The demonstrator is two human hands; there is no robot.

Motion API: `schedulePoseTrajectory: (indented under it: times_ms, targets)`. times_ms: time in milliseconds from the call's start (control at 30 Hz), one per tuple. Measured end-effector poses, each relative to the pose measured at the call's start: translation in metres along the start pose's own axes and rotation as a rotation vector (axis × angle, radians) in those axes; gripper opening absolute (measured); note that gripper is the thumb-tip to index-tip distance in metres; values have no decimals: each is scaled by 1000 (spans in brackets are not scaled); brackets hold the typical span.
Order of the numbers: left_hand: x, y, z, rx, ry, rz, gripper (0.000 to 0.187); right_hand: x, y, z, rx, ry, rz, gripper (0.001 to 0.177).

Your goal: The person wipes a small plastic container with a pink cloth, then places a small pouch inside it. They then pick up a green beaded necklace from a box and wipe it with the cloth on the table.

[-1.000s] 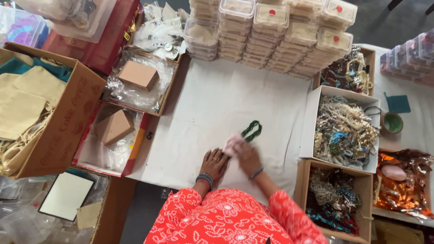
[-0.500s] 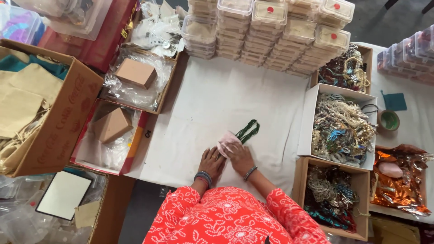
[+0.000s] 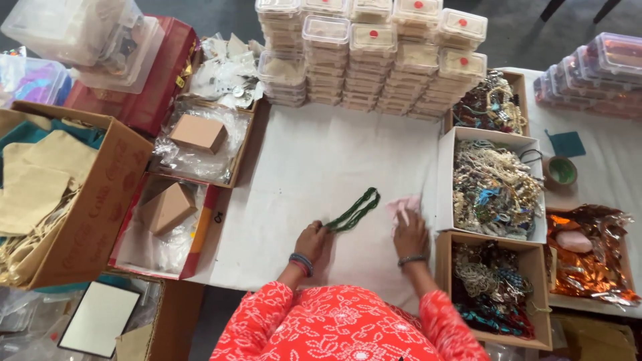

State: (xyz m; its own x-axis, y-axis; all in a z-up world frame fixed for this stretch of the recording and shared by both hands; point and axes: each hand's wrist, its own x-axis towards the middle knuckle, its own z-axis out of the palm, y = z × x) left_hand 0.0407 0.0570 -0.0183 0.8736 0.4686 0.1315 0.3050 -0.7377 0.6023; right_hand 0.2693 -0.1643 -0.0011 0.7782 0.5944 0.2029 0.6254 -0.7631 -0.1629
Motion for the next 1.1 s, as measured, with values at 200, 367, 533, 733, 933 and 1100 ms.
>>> schedulePoseTrajectory:
  times_ms: [200,367,533,733,933,1100]
  targets:
    - [51,63,-79,-109,-112,83,15,-34,-13,-10,54,67,76,49]
    - [93,133,-159,23,-268,265,14,-33,-12,1,80,108,148,47]
    - [143,150,-170,53,-379,365,12,-30,-11,2,125,99,147,49]
    - [165,70,-56,-162,-142,183,46,-29,-13,-8,107,82,133,47]
    - [32,30,-1,209,-170,45,66,-24,10,24,227,134,78,26]
    - [-25,33,-17,176,-160,59,72,-6,-9,-6,147,60,158,52]
